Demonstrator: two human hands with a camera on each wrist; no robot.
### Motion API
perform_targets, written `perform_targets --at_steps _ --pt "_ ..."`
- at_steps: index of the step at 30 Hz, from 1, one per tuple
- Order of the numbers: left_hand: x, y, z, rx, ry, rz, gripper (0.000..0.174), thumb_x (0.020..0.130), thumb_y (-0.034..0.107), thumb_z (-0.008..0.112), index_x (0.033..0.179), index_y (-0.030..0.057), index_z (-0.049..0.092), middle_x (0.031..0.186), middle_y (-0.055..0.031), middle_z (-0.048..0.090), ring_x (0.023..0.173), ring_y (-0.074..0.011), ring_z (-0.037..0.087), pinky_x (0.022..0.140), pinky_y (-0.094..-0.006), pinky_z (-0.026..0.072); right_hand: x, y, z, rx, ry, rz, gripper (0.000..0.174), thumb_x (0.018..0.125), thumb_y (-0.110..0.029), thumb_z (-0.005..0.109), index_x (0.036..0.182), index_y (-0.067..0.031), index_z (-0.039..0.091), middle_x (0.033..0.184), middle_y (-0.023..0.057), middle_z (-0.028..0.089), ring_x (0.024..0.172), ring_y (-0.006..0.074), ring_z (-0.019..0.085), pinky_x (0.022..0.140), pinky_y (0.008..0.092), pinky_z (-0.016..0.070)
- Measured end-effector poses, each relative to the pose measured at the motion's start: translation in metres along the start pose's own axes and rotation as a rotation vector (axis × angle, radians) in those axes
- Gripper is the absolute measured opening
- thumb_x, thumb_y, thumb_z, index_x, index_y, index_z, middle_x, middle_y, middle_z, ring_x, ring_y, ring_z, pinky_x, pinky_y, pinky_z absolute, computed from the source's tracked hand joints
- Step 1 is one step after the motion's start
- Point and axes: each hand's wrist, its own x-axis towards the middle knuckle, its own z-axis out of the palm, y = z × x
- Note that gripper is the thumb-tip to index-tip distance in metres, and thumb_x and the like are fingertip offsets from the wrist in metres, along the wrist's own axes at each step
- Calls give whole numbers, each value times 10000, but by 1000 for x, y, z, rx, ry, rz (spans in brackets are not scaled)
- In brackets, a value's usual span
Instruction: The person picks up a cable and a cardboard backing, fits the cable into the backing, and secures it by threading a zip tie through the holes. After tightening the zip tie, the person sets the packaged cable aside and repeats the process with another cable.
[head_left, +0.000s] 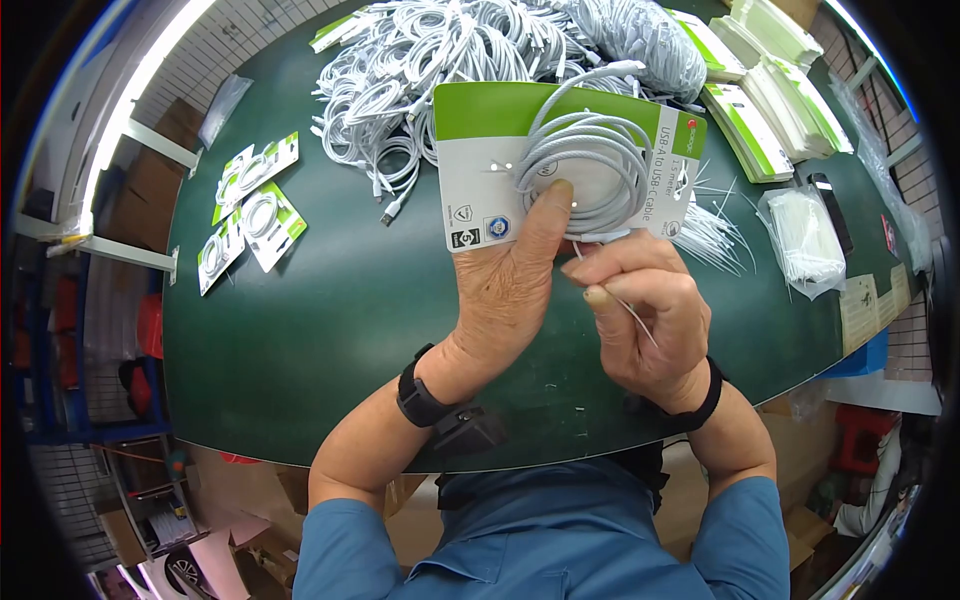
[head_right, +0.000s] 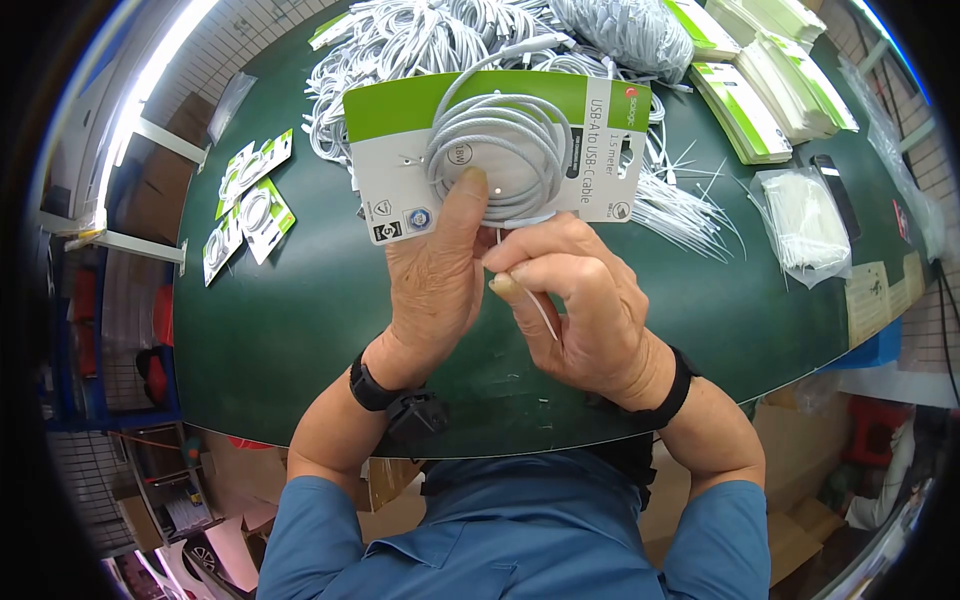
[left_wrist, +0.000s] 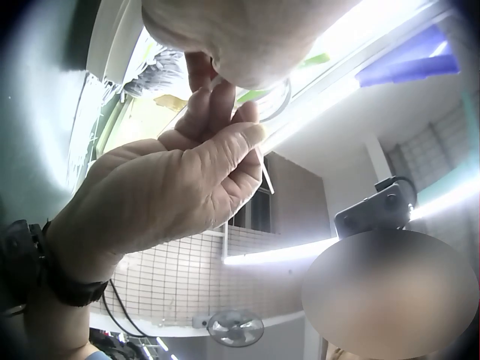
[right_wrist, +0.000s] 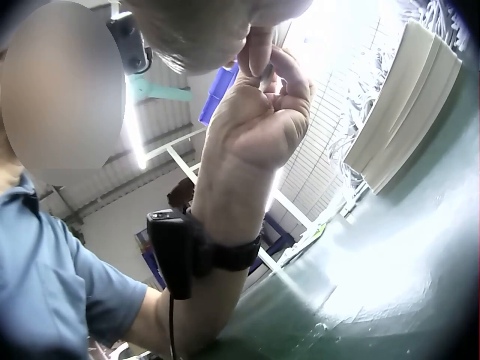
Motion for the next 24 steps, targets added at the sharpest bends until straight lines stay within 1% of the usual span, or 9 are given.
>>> perform_targets --at_steps 1,6,9,12,13,16,19,22,24 --pt "1 -1 0 -2 24 13 370 1054 101 695 1388 11 564 1234 -75 676 1007 -132 689 766 -286 612 0 1 2 -13 10 15 300 896 102 785 1086 -29 594 1021 180 755 863 290 742 728 375 604" --pt "1 -15 -6 33 15 68 311 1053 96 702 1338 13 608 1190 -53 677 963 -97 659 784 -261 558 6 6 3 -175 10 -23 219 912 95 770 1038 -11 627 998 161 772 813 257 752 690 338 609" --pt "-4 -18 -5 40 23 25 275 1050 96 710 1301 9 634 1132 -42 693 925 -87 655 755 -253 551 4 3 6 -142 99 158 178 910 98 769 1005 -1 656 972 138 761 790 217 748 674 320 607" --pt "-7 -23 -12 71 -18 -70 283 1049 106 711 1304 21 624 1131 -58 704 924 -114 677 715 -267 560 9 3 -1 -145 90 232 168 905 98 776 997 3 671 934 117 741 739 179 733 666 302 603" --pt "-7 -25 -13 82 -40 -106 293 1049 112 710 1312 27 615 1142 -68 706 933 -128 689 704 -275 565 10 5 -2 -117 109 260 161 905 70 801 986 -4 682 877 82 720 693 137 710 624 277 577" --pt "-9 -26 -4 66 22 -85 187 1037 103 735 1190 8 689 1002 -46 730 731 -92 646 587 -240 533 12 9 -16 -345 0 237 163 912 43 816 990 -19 688 841 58 719 661 107 685 569 252 528" --pt "-8 -30 -4 36 42 -106 185 1035 104 739 1187 9 692 1003 -53 733 717 -93 646 572 -242 534 11 10 -13 -231 73 393 171 891 39 835 959 -31 694 806 51 711 612 88 638 529 249 476" --pt "-8 -28 -3 43 45 -121 190 1036 108 740 1191 9 691 1005 -52 731 726 -90 649 566 -241 535 9 15 -15 -217 65 289 205 847 58 847 974 -30 713 815 61 719 622 141 628 558 297 489" --pt "-9 -28 -3 27 35 -109 196 1039 115 740 1196 8 691 1011 -53 731 728 -91 651 569 -239 541 14 23 -19 -327 11 78 246 818 66 850 1007 -27 724 837 67 730 657 188 632 596 330 504"
